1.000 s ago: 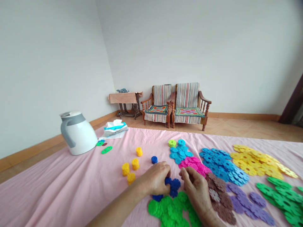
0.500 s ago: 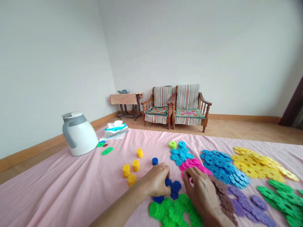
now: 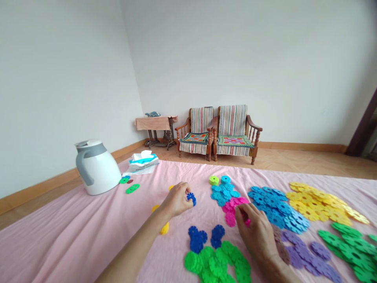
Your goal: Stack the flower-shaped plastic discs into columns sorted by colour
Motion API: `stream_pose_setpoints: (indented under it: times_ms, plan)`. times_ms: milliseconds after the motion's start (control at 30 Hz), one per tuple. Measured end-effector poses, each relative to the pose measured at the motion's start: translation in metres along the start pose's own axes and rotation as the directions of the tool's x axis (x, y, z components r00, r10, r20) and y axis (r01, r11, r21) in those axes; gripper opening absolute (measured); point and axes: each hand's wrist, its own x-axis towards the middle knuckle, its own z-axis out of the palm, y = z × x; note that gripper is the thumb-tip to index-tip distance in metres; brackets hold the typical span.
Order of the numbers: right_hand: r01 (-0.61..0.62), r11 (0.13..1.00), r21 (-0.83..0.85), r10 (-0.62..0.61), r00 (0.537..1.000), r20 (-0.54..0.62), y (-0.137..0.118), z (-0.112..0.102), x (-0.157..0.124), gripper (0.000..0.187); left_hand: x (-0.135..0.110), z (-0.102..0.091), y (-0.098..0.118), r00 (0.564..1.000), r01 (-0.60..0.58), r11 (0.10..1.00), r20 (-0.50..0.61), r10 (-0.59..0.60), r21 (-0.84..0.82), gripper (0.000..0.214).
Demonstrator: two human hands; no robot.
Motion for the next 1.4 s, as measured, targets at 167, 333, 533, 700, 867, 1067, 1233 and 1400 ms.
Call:
stream_pose_setpoints:
  times_ms: [167, 333, 533, 700, 867, 1067, 1233, 1400]
  plan:
    - [0.010, 0.999, 0.033, -0.010, 1.000, 0.018, -0.002, 0.001, -0.001, 0.015, -0.001, 0.009, -0.005, 1.000, 0.006, 1.000, 0.004, -0.006, 0.010, 0.016]
    - [0.060, 0.997, 0.048, -0.062, 0.998, 0.031, -0.006, 0.002, -0.003, 0.015, -0.002, 0.012, -0.004, 1.000, -0.016, 1.000, 0.016, 0.016, 0.019, 0.015]
    - [0.088, 0.994, 0.066, -0.091, 0.995, 0.043, -0.008, 0.003, -0.005, 0.016, -0.002, 0.013, -0.007, 0.999, -0.034, 0.999, 0.035, 0.033, 0.034, 0.014]
    - [0.084, 0.994, 0.073, -0.088, 0.995, 0.054, -0.007, 0.002, -0.004, 0.015, -0.002, 0.011, -0.006, 0.998, -0.040, 0.999, 0.057, 0.038, 0.035, 0.013]
    - [0.080, 0.995, 0.064, -0.084, 0.995, 0.054, -0.007, 0.003, -0.005, 0.016, -0.001, 0.003, -0.008, 0.992, -0.071, 0.997, 0.102, 0.070, 0.004, 0.029]
    - [0.089, 0.995, 0.048, -0.092, 0.992, 0.083, -0.005, 0.004, -0.005, 0.018, -0.001, 0.002, -0.015, 0.971, -0.118, 0.989, 0.198, 0.134, -0.093, 0.042]
    - [0.096, 0.994, 0.043, -0.099, 0.992, 0.075, -0.006, 0.003, -0.005, 0.018, -0.002, 0.004, -0.011, 0.972, -0.101, 0.991, 0.202, 0.117, -0.090, 0.031]
    - [0.066, 0.997, 0.045, -0.070, 0.992, 0.102, -0.007, 0.003, -0.005, 0.018, -0.002, 0.003, -0.007, 0.971, -0.124, 0.991, 0.199, 0.133, -0.057, 0.024]
